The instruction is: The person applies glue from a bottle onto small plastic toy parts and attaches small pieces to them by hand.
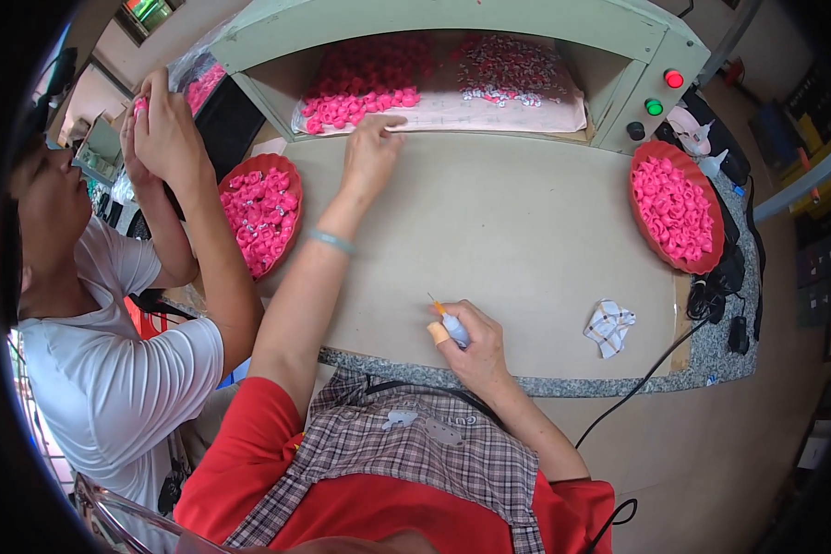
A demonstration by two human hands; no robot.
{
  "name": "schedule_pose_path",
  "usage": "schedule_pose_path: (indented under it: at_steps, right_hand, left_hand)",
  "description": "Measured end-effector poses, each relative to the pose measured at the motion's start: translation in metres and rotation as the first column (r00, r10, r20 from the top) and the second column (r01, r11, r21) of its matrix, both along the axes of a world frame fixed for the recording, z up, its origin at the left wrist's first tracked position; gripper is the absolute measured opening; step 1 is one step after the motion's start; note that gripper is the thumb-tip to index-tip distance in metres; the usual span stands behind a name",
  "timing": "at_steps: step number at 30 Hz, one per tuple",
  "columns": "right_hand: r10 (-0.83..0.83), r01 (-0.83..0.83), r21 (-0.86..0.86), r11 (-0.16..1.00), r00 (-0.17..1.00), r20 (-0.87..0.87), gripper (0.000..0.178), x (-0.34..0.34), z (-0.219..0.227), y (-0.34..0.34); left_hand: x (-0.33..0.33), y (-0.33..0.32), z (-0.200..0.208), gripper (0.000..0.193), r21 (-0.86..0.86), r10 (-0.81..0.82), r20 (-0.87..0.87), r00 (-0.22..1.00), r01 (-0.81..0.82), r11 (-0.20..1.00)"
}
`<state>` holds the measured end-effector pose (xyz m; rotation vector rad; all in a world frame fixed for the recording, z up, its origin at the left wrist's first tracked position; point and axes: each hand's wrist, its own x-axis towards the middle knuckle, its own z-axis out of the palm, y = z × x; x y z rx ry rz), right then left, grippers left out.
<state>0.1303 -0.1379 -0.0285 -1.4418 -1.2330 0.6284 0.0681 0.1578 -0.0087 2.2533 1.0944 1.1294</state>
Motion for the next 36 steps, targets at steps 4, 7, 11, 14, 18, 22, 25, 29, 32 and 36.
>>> schedule_pose_path:
  at_steps: [4,7,11,14,18,22,25,29,32,36]
  right_hand:
    - [0.015,-0.015,-0.051,0.999,1.0,-0.003,0.018,0.001,0.003,0.0]
    - [0.026,-0.026,-0.037,0.999,1.0,0.006,0.019,0.002,0.005,0.001]
    - [0.023,-0.023,-0.055,0.998,1.0,0.006,0.019,0.004,0.006,0.001]
    - [0.03,-0.03,-0.046,0.998,1.0,0.007,0.019,0.005,0.006,0.001]
    - [0.035,-0.034,-0.04,0.999,0.999,0.025,0.017,0.004,0.005,0.0]
    - [0.034,-0.033,-0.025,0.999,0.999,0.017,0.018,0.002,0.007,0.0]
    - [0.003,-0.003,-0.012,1.0,1.0,0.025,0.019,0.002,0.002,-0.003]
    - [-0.038,0.036,-0.033,0.999,0.998,-0.051,0.019,0.002,0.004,-0.004]
    - [-0.063,0.059,-0.027,0.998,0.981,-0.185,0.021,0.007,0.003,-0.007]
    - [-0.093,0.077,-0.052,0.996,0.886,-0.455,0.029,0.01,0.004,-0.009]
  left_hand:
    - [0.027,0.044,0.003,0.025,0.113,0.135,-0.063,0.989,-0.128,0.985]
    - [0.036,0.072,-0.003,0.024,0.295,0.098,-0.198,0.975,-0.036,0.955]
    - [0.047,0.085,-0.011,0.022,0.377,0.103,-0.36,0.927,0.043,0.925]
    - [0.051,0.089,-0.011,0.018,0.434,0.107,-0.45,0.887,0.113,0.894]
    - [0.053,0.09,-0.017,0.015,0.479,0.09,-0.463,0.882,0.164,0.863]
    - [0.049,0.082,-0.01,0.017,0.498,0.119,-0.446,0.887,0.136,0.856]
    - [0.049,0.054,0.004,0.019,0.282,0.047,-0.203,0.978,0.012,0.959]
    - [0.041,-0.015,0.012,0.021,-0.538,-0.023,0.77,0.638,0.668,0.514]
    - [0.013,-0.075,0.012,0.025,-0.386,0.106,0.922,0.372,0.894,0.226]
    - [-0.023,-0.127,0.007,0.028,-0.397,0.198,0.907,0.371,0.912,0.108]
